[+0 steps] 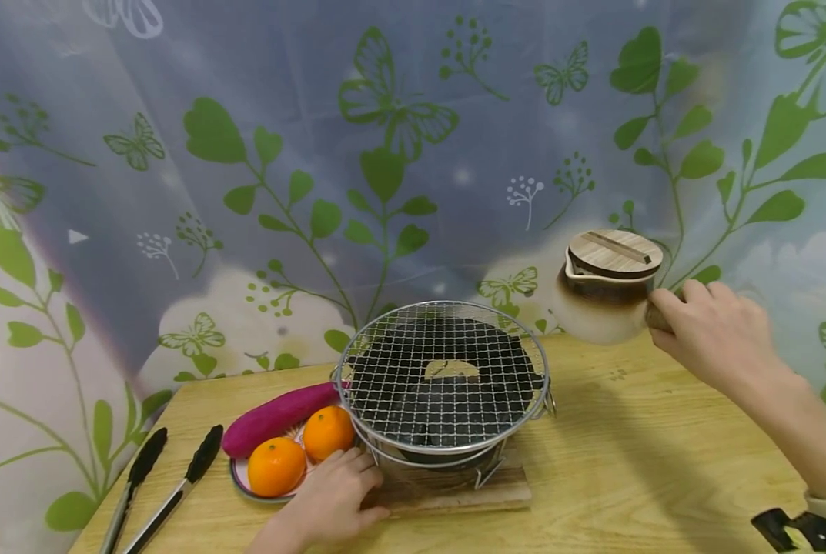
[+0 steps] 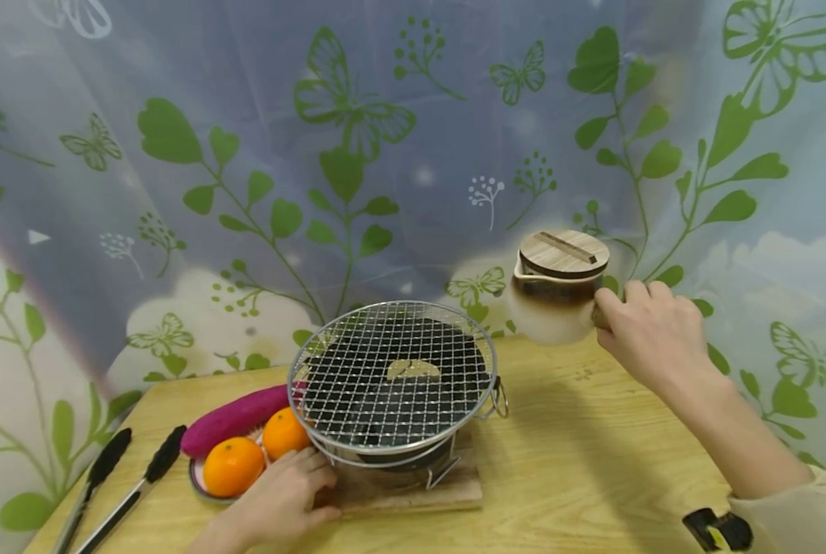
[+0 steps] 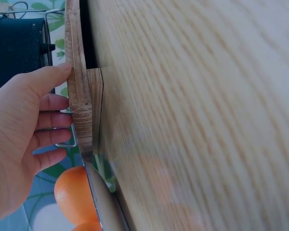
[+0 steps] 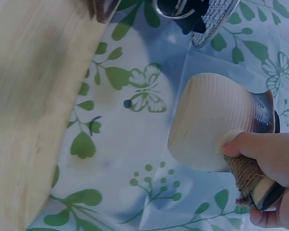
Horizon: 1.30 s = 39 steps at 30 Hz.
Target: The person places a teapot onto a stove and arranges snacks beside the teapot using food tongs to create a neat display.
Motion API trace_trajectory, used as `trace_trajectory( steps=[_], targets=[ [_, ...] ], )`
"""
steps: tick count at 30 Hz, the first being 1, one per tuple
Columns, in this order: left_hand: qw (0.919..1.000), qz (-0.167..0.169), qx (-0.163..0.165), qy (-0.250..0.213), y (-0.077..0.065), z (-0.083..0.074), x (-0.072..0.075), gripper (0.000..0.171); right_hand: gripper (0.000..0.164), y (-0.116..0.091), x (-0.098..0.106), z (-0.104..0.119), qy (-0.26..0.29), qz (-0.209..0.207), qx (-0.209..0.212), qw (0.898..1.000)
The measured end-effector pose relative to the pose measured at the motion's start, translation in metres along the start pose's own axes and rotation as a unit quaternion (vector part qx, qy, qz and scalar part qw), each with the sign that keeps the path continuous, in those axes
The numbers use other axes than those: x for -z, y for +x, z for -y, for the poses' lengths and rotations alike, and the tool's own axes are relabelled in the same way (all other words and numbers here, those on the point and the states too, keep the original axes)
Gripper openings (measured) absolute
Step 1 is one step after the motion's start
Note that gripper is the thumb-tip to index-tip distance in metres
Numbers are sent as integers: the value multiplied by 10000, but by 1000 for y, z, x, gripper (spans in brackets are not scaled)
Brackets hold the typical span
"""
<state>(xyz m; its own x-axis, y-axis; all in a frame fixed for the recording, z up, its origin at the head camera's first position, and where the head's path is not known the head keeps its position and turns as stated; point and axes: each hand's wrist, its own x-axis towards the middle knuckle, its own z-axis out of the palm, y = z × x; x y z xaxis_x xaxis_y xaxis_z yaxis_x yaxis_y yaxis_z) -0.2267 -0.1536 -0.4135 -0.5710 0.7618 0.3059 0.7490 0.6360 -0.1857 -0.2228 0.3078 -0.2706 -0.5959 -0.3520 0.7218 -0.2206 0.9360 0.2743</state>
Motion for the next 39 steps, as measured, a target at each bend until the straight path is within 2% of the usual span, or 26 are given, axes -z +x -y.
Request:
trace_trajectory(
  steps=[7, 12, 18, 27, 36, 39],
  targets=[
    [10000, 29, 31, 20, 2, 2, 0, 31, 25, 14, 9, 6, 26, -374, 231, 9990],
    [10000, 77, 34, 19, 2, 1, 0, 31, 26, 19, 14, 13, 53, -203, 247, 9995],
    [9996, 243, 87, -112, 2, 0, 0, 31, 20, 21, 15, 20, 170, -410, 498, 9978],
    [9996, 220, 47, -153, 2, -1, 1, 29, 35, 29, 22, 34, 221, 18, 390, 9990],
    [9993, 322, 88, -172, 2, 0, 1, 30, 29, 36, 20, 48, 356, -479, 734, 9955],
    [9992, 332, 104, -191, 2, 0, 1, 30, 30, 39, 20, 54, 390, -527, 784, 9948]
  ],
)
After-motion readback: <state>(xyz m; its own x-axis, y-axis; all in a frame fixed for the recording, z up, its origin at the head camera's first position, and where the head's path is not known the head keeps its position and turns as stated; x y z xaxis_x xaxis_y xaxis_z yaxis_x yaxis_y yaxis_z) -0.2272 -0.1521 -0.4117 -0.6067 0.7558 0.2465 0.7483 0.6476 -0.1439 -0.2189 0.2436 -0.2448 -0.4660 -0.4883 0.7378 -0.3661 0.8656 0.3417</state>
